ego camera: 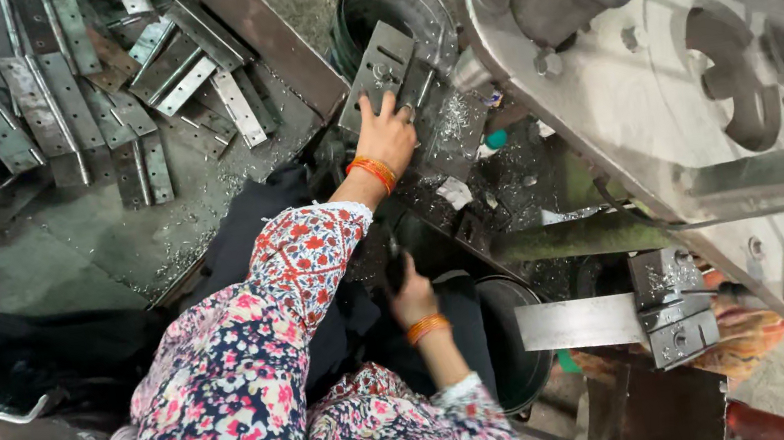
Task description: The person places metal brackets into a industrial machine to have holes drilled, one by one, and then moves the processed brackets aside.
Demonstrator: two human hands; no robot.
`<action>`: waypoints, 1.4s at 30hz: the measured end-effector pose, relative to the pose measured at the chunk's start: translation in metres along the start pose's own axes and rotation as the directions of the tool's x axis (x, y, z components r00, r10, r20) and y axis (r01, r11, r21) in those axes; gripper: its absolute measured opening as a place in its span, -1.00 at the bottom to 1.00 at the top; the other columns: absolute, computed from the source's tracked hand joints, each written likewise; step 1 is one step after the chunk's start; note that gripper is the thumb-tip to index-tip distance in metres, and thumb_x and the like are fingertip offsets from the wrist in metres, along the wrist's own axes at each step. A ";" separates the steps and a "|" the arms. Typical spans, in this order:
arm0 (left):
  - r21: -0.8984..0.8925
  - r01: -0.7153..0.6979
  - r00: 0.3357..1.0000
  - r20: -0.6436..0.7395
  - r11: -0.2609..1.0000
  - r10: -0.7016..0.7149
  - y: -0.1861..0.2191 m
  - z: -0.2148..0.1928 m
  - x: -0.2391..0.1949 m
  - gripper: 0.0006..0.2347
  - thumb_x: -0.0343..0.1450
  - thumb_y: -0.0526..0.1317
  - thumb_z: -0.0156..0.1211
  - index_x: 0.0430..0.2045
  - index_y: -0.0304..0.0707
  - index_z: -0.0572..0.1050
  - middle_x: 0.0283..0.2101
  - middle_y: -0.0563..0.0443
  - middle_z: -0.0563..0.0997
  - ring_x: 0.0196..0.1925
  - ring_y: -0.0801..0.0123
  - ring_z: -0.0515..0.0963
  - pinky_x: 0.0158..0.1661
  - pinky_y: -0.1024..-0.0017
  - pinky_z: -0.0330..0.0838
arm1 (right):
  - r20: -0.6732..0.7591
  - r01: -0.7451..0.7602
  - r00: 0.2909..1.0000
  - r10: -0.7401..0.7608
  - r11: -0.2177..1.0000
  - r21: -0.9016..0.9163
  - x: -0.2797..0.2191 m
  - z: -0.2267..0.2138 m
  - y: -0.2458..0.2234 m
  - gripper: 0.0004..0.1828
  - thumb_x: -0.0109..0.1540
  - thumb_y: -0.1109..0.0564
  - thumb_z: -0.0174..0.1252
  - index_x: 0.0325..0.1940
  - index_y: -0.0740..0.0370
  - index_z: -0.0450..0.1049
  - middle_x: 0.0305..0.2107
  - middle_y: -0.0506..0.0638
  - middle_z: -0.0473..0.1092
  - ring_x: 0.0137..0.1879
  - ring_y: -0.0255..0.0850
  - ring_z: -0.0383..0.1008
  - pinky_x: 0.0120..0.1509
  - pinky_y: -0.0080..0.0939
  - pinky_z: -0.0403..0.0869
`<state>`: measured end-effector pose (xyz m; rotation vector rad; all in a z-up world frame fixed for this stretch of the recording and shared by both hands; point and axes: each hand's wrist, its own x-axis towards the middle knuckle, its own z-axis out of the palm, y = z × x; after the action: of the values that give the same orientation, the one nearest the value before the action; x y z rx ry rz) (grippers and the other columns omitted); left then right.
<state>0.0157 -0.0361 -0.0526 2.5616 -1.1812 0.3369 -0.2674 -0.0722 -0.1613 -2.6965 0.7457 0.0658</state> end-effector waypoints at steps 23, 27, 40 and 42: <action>-0.070 0.053 0.995 -0.083 0.996 -0.059 0.010 0.018 0.019 -0.78 0.40 -0.23 0.06 -0.26 -0.17 0.69 0.19 0.08 0.55 0.39 -0.07 0.23 0.20 -0.44 0.07 | -0.027 -0.058 0.998 0.060 0.996 0.066 -0.011 0.045 0.003 -0.17 0.24 -0.13 0.16 0.52 0.06 0.04 -0.31 0.35 0.53 -0.23 0.30 0.57 -0.16 0.21 0.54; 0.022 -0.013 1.000 0.009 1.000 0.013 0.006 0.014 0.001 -0.75 0.48 -0.20 0.04 -0.09 -0.15 0.66 0.21 0.07 0.52 0.47 -0.07 0.18 0.25 -0.42 0.02 | 0.008 -0.137 0.991 0.137 0.989 0.060 -0.007 0.050 0.002 -0.23 0.29 -0.18 0.10 0.53 0.06 0.06 -0.29 0.31 0.54 -0.22 0.25 0.60 -0.14 0.19 0.55; 0.014 0.016 1.000 0.022 1.000 -0.017 -0.005 0.026 0.027 -0.62 0.47 -0.06 0.01 0.15 -0.12 0.53 0.34 0.12 0.40 0.51 -0.07 0.02 0.26 -0.49 -0.13 | 0.113 -0.073 0.991 0.068 0.996 0.045 0.017 -0.047 -0.012 -0.12 0.16 -0.04 0.29 0.51 0.11 0.12 -0.18 0.42 0.51 -0.05 0.32 0.55 0.06 0.17 0.55; -0.013 0.024 0.996 0.089 1.000 -0.022 -0.004 0.024 0.030 -0.61 0.48 -0.04 0.00 0.15 -0.13 0.52 0.36 0.11 0.38 0.52 -0.09 0.00 0.26 -0.46 -0.11 | 0.083 -0.077 0.994 0.069 0.992 0.097 0.005 -0.017 -0.010 -0.06 0.13 -0.06 0.29 0.53 0.13 0.06 -0.22 0.39 0.53 -0.09 0.31 0.57 0.02 0.17 0.56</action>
<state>0.0404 -0.0632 -0.0657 2.6001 -1.1792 0.2104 -0.2590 -0.0719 -0.1423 -2.5560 0.8010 0.1491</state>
